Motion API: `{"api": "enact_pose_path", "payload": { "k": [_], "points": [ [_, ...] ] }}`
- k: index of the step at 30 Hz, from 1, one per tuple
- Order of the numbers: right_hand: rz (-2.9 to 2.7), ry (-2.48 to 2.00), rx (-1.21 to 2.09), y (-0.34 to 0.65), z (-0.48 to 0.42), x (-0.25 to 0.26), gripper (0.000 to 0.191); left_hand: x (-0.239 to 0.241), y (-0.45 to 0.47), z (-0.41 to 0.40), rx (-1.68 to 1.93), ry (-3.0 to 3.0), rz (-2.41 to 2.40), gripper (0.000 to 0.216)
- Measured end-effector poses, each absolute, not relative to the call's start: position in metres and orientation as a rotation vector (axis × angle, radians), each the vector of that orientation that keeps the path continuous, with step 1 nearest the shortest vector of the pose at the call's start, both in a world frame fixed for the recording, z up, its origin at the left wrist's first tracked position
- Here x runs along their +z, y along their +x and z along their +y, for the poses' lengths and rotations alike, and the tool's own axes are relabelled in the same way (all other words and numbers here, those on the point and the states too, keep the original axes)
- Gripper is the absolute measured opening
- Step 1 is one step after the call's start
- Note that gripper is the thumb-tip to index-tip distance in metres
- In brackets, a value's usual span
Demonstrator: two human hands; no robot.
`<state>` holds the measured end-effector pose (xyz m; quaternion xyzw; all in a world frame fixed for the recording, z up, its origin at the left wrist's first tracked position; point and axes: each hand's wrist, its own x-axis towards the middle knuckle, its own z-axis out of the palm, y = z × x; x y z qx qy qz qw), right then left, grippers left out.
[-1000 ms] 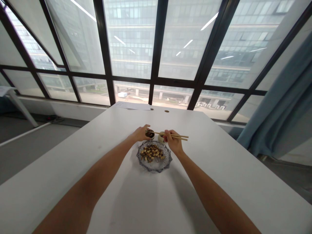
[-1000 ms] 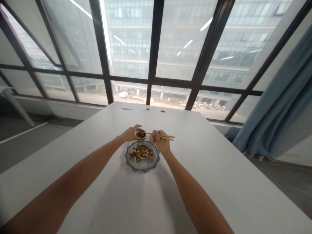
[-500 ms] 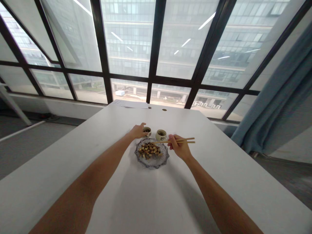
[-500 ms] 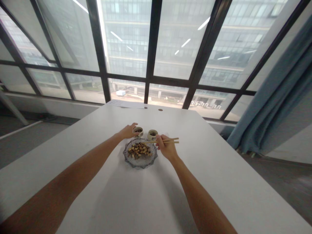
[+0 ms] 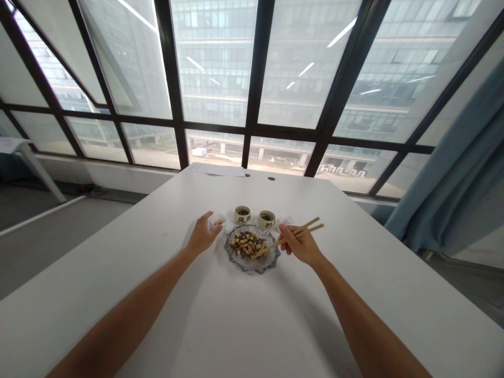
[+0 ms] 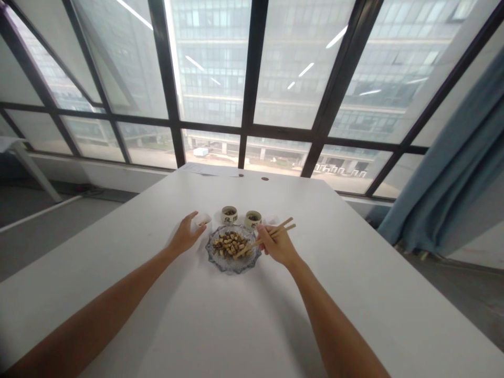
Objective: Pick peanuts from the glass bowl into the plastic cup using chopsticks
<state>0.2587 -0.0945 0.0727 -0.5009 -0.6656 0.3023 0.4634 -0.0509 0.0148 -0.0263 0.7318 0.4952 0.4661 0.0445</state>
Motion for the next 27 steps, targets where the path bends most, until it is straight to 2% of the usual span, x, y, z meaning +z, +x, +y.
{"api": "enact_pose_path", "payload": {
  "k": [7, 14, 27],
  "points": [
    [-1.556, -1.188, 0.667, 0.249, -0.091, 0.051, 0.050, -0.028, -0.046, 0.014, 1.285, 2.075, 1.516, 0.067],
    [-1.307, -1.160, 0.557, 0.263, -0.093, 0.039, 0.053, -0.026, -0.047, 0.009, 1.213, 2.021, 1.564, 0.069],
    [-1.611, -1.296, 0.444, 0.271, -0.096, 0.042, 0.051, -0.023, -0.046, 0.007, 1.211, 2.000, 1.597, 0.073]
  ]
}}
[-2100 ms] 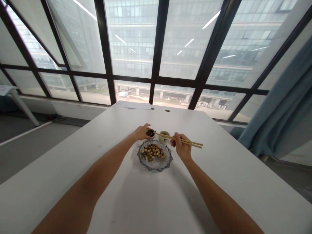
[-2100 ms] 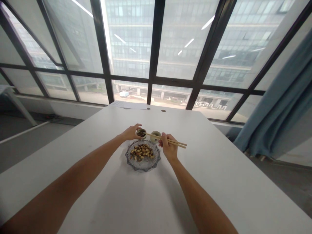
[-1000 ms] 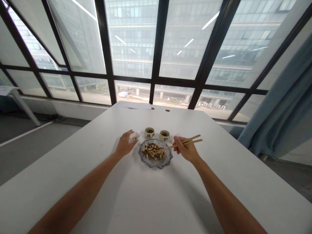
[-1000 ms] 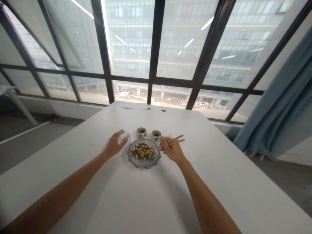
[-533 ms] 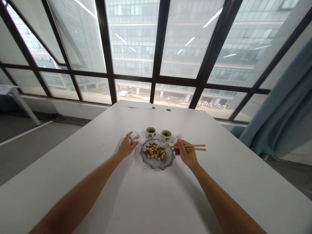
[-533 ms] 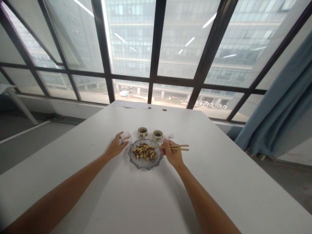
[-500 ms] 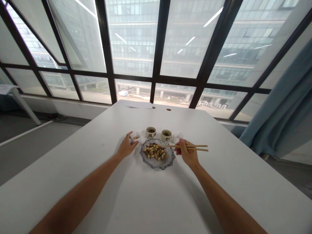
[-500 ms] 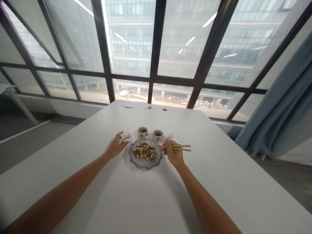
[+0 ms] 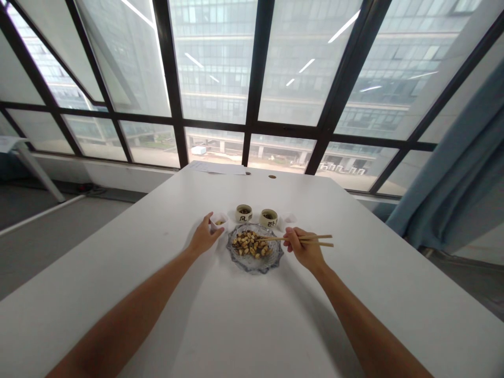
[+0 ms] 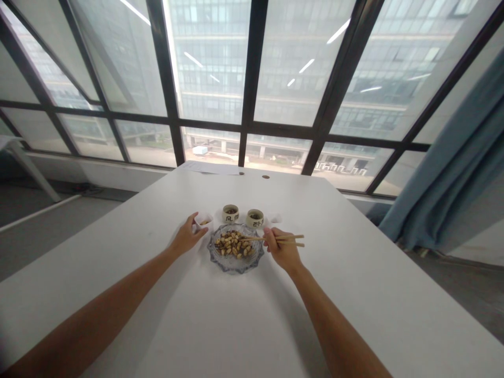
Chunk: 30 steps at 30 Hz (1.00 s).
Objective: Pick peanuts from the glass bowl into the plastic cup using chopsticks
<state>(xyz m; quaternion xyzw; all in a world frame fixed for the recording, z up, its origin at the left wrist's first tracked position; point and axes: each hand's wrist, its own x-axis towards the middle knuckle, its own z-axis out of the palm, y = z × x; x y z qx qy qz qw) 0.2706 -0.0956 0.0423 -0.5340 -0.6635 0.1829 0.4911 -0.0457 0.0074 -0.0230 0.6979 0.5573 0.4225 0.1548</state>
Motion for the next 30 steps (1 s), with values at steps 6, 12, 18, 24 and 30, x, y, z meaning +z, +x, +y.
{"api": "enact_pose_path", "payload": {
  "k": [6, 12, 18, 24, 30],
  "points": [
    [-1.812, -1.259, 0.322, 0.270, -0.101, 0.053, 0.049, -0.026, -0.047, 0.009, 1.223, 1.987, 1.580, 0.073],
    [-1.951, -1.239, 0.252, 0.267, -0.105, 0.063, 0.050, -0.027, -0.047, 0.011, 1.259, 1.991, 1.560, 0.070],
    [-1.977, -1.205, 0.235, 0.267, -0.104, 0.064, 0.047, -0.028, -0.047, 0.012, 1.268, 2.006, 1.561, 0.069],
    [-1.994, -1.181, 0.208, 0.266, -0.104, 0.064, 0.044, -0.027, -0.047, 0.012, 1.247, 2.004, 1.582, 0.071],
    [-1.939, -1.227, 0.308, 0.266, -0.105, 0.061, 0.047, -0.025, -0.047, 0.011, 1.246, 2.008, 1.581, 0.070]
  ]
}}
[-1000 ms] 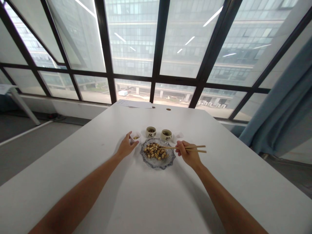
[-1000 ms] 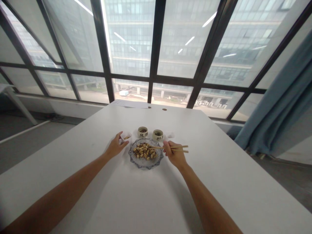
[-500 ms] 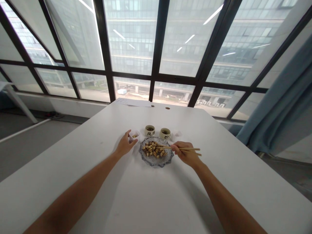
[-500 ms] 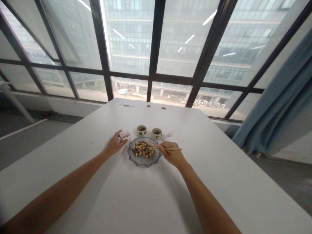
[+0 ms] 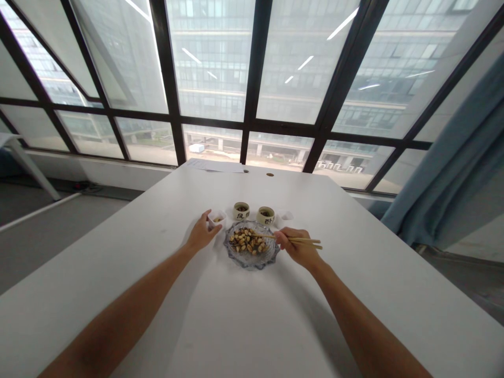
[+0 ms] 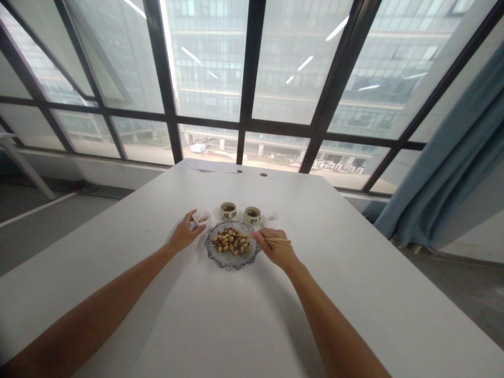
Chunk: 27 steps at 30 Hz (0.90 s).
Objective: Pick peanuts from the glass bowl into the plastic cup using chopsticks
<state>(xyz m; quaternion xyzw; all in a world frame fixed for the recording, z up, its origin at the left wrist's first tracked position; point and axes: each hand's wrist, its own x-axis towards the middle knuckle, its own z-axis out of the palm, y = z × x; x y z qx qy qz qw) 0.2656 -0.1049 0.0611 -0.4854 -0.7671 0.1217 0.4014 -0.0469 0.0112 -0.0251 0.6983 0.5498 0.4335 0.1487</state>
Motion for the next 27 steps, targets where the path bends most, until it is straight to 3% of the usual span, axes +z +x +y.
{"api": "enact_pose_path", "payload": {
  "k": [10, 20, 27],
  "points": [
    [-1.177, -1.152, 0.607, 0.267, -0.091, 0.052, 0.053, -0.025, -0.048, 0.011, 1.324, 2.046, 1.445, 0.074],
    [-1.083, -1.097, 0.707, 0.265, -0.088, 0.047, 0.056, -0.023, -0.050, 0.008, 1.363, 2.051, 1.295, 0.064],
    [-1.061, -1.091, 0.694, 0.268, -0.085, 0.045, 0.056, -0.034, -0.050, 0.018, 1.367, 1.960, 1.407, 0.076]
  ]
}}
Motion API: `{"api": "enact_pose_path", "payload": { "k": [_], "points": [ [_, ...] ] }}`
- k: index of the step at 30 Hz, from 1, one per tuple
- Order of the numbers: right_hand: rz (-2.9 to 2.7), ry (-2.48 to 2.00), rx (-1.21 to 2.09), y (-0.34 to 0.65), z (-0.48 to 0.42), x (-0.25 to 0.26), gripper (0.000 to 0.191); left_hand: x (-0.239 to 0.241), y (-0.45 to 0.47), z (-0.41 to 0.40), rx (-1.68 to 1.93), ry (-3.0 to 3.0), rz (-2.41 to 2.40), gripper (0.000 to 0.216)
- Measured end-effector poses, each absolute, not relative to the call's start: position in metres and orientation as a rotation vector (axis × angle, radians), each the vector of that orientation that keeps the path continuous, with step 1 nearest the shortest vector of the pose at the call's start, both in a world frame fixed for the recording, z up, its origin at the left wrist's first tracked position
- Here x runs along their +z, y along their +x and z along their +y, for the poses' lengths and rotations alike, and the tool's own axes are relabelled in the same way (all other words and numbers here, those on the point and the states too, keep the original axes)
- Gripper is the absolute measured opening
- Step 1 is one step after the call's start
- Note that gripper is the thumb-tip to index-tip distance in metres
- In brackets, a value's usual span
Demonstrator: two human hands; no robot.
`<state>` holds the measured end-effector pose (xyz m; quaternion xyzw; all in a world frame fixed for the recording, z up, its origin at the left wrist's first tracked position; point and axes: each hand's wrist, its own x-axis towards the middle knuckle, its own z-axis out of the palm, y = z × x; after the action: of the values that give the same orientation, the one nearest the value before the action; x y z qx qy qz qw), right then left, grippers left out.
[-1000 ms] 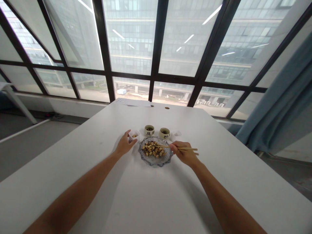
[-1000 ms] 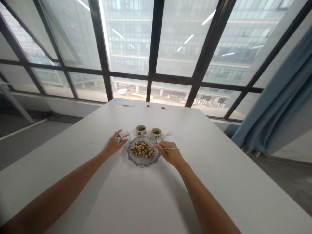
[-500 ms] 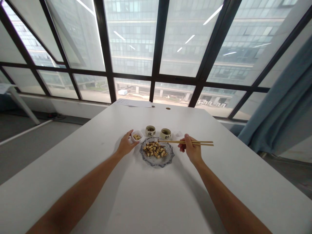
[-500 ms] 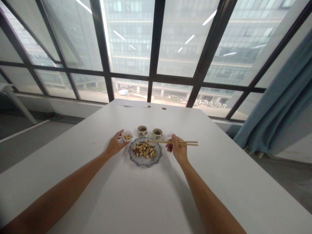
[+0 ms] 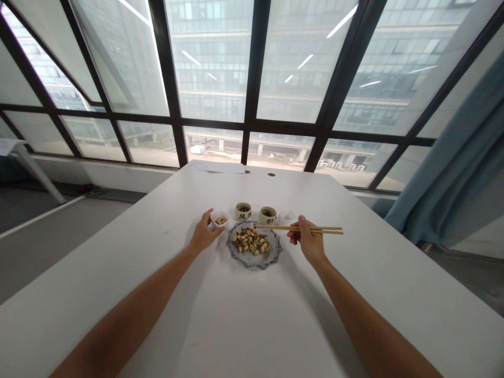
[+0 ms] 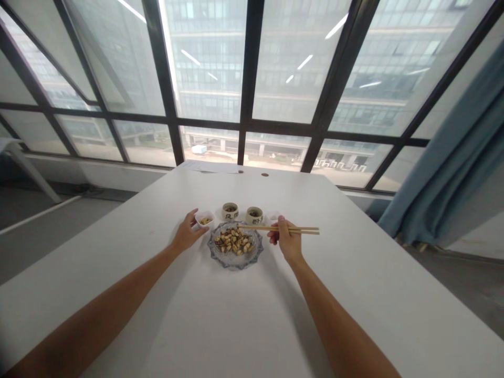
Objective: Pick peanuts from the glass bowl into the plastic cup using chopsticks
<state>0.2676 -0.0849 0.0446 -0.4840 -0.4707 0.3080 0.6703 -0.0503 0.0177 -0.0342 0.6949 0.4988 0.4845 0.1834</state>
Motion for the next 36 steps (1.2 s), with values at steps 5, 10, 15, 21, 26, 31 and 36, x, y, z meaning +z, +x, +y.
{"api": "enact_pose_path", "payload": {
  "k": [5, 10, 15, 21, 26, 31, 36],
  "points": [
    [-1.005, -1.071, 0.707, 0.272, -0.081, 0.043, 0.056, -0.026, -0.051, 0.023, 1.321, 1.957, 1.535, 0.083],
    [-0.973, -1.047, 0.726, 0.274, -0.080, 0.043, 0.055, 0.006, -0.023, 0.033, 1.344, 2.253, 1.526, 0.077],
    [-0.954, -1.045, 0.723, 0.273, -0.082, 0.045, 0.053, 0.031, 0.018, 0.067, 0.890, 2.426, 1.565, 0.077],
    [-0.980, -1.036, 0.659, 0.266, -0.081, 0.047, 0.053, 0.041, 0.032, 0.085, 0.508, 2.390, 1.496, 0.081],
    [-0.983, -1.027, 0.499, 0.248, -0.067, 0.051, 0.052, 0.049, 0.031, 0.078, 0.512, 2.498, 1.415, 0.090],
    [-1.057, -1.034, 0.482, 0.229, -0.040, 0.051, 0.051, 0.053, 0.034, 0.072, 0.496, 2.600, 1.398, 0.088],
    [-1.206, -1.066, 0.569, 0.223, -0.020, 0.049, 0.053, 0.052, 0.034, 0.070, 0.534, 2.612, 1.364, 0.085]
  ]
}}
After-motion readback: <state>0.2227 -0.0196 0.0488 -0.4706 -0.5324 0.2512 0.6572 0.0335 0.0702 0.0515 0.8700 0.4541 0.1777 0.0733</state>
